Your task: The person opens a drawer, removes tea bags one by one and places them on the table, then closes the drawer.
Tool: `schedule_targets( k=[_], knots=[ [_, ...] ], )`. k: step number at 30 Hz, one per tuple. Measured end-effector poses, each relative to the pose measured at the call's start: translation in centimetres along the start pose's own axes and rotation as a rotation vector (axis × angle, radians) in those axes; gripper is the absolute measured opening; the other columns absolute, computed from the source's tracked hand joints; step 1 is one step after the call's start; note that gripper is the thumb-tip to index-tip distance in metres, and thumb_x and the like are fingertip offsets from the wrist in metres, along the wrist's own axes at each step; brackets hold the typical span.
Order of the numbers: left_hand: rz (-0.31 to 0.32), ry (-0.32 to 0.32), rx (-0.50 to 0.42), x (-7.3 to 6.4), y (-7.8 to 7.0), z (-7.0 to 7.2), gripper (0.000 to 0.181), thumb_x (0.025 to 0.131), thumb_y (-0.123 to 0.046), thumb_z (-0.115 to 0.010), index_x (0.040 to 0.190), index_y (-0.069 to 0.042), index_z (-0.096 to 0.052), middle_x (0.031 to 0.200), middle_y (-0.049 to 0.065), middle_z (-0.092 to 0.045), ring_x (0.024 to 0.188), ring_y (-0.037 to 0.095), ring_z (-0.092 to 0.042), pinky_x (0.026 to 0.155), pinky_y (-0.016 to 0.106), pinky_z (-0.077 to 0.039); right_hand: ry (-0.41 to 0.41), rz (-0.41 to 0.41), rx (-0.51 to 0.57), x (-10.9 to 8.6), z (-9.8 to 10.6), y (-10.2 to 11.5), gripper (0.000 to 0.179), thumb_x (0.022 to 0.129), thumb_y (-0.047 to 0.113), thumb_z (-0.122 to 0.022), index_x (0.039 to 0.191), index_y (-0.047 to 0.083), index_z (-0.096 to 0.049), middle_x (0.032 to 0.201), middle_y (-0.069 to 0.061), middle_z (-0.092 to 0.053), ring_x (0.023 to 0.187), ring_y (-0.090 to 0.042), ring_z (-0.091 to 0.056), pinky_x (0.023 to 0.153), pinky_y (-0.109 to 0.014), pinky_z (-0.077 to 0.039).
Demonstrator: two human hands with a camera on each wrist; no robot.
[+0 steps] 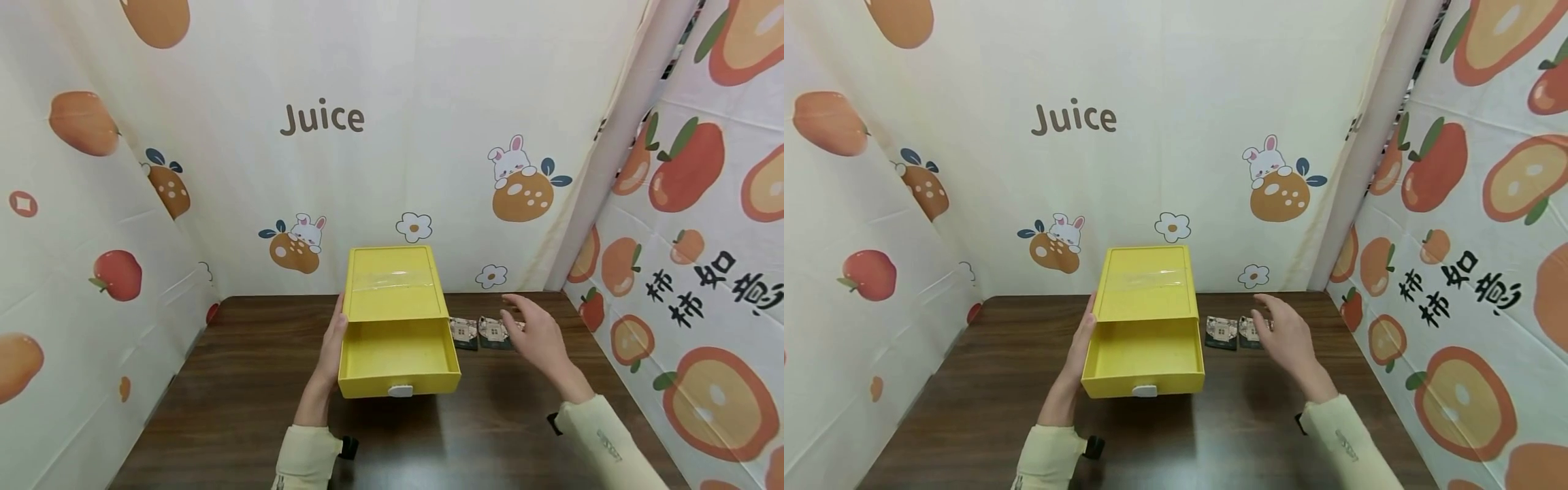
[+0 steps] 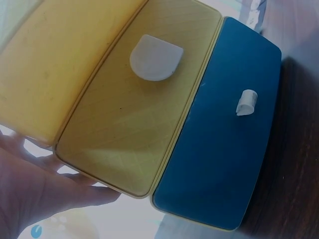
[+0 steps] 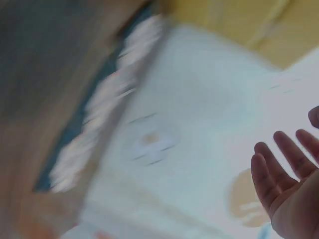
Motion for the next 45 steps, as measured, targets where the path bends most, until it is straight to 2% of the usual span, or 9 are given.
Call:
schedule_targets(
  k=[5,10,15,19,21,24,28,35,45],
  knots=[
    [0.001,0.001,-0.011,-0.1,0.1,0.0,0.053,0.108,-0.032,-0.021,0.158,-0.022,-0.004,0.162,-0.003,-0.003,0.145,0.02,-0.005,0.113,0.055,-0.004,-0.184,0.065,0.09,-1.0,2.3,6.9,0.02,0.09,0.012,-0.068,0.109,0.008,-0.067,0.097,-0.003,-0.068,0.084,-0.018,-0.062,0.063,-0.031,-0.05],
    [0.004,-0.004,-0.014,-0.1,-0.1,0.0,0.055,0.108,-0.032,-0.021,0.158,-0.019,-0.003,0.162,-0.004,-0.003,0.145,0.02,-0.005,0.112,0.055,-0.004,-0.259,0.128,0.17,-2.7,3.1,11.7,0.005,0.086,0.009,-0.069,0.091,0.011,-0.067,0.083,0.006,-0.064,0.071,-0.009,-0.055,0.058,-0.02,-0.044],
    [0.016,-0.013,-0.019,0.0,-0.1,0.2,0.053,0.108,-0.032,-0.022,0.158,-0.024,-0.006,0.161,-0.005,-0.006,0.144,0.018,-0.008,0.113,0.054,-0.006,-0.296,0.267,0.205,-4.2,2.0,15.9,0.007,0.085,0.014,-0.066,0.079,0.014,-0.063,0.075,0.011,-0.06,0.064,-0.004,-0.053,0.057,-0.017,-0.044],
    [0.017,-0.022,-0.015,0.1,-0.1,0.4,0.052,0.108,-0.032,-0.022,0.157,-0.026,-0.007,0.161,-0.005,-0.006,0.144,0.018,-0.008,0.113,0.054,-0.006,-0.253,0.317,0.158,-5.9,-0.4,18.5,0.012,0.088,0.022,-0.064,0.078,0.016,-0.062,0.072,0.012,-0.057,0.061,-0.004,-0.051,0.054,-0.016,-0.044],
    [0.016,-0.029,-0.013,0.1,-0.1,0.4,0.053,0.108,-0.032,-0.022,0.158,-0.024,-0.007,0.161,-0.005,-0.006,0.144,0.018,-0.007,0.113,0.054,-0.005,-0.199,0.294,0.102,-6.7,-1.9,19.4,0.015,0.088,0.024,-0.066,0.076,0.02,-0.058,0.067,0.015,-0.052,0.056,-0.001,-0.045,0.049,-0.015,-0.038],
    [0.01,-0.032,-0.013,0.1,-0.1,0.5,0.054,0.108,-0.032,-0.023,0.158,-0.021,-0.006,0.161,-0.005,-0.006,0.144,0.018,-0.008,0.113,0.054,-0.005,-0.089,0.198,-0.022,-7.6,-4.3,20.0,0.025,0.087,0.03,-0.069,0.072,0.025,-0.051,0.06,0.018,-0.04,0.05,0.002,-0.034,0.042,-0.016,-0.028],
    [-0.001,-0.027,-0.018,0.0,-0.2,0.5,0.054,0.108,-0.031,-0.023,0.158,-0.021,-0.006,0.161,-0.003,-0.006,0.144,0.02,-0.007,0.112,0.056,-0.005,-0.007,0.076,-0.22,-8.3,-6.6,20.5,0.037,0.089,0.041,-0.068,0.067,0.021,-0.046,0.052,0.014,-0.031,0.041,-0.002,-0.03,0.037,-0.021,-0.022],
    [-0.016,-0.012,-0.038,0.1,-0.3,0.4,0.054,0.108,-0.03,-0.023,0.158,-0.017,-0.005,0.161,-0.002,-0.006,0.145,0.022,-0.007,0.112,0.057,-0.006,-0.048,-0.027,-0.372,-8.6,-8.1,21.0,0.055,0.085,0.058,-0.065,0.057,0.018,-0.039,0.045,0.007,-0.027,0.034,-0.012,-0.032,0.033,-0.028,-0.023],
    [0.032,0.01,-0.069,0.2,-0.2,0.4,0.053,0.108,-0.031,-0.024,0.158,-0.022,-0.006,0.162,-0.004,-0.004,0.145,0.02,-0.004,0.112,0.056,-0.004,-0.147,0.007,-0.411,-6.6,-8.9,20.8,0.061,0.081,0.055,-0.068,0.051,0.019,-0.029,0.043,0.008,-0.02,0.032,-0.01,-0.022,0.032,-0.025,-0.014]
  ],
)
Point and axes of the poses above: each hand's wrist, its own x-axis towards the middle knuckle, its own z-axis out of the back of the hand, y = z × x, the point moved 4 cm from there along x, towards the middle knuckle
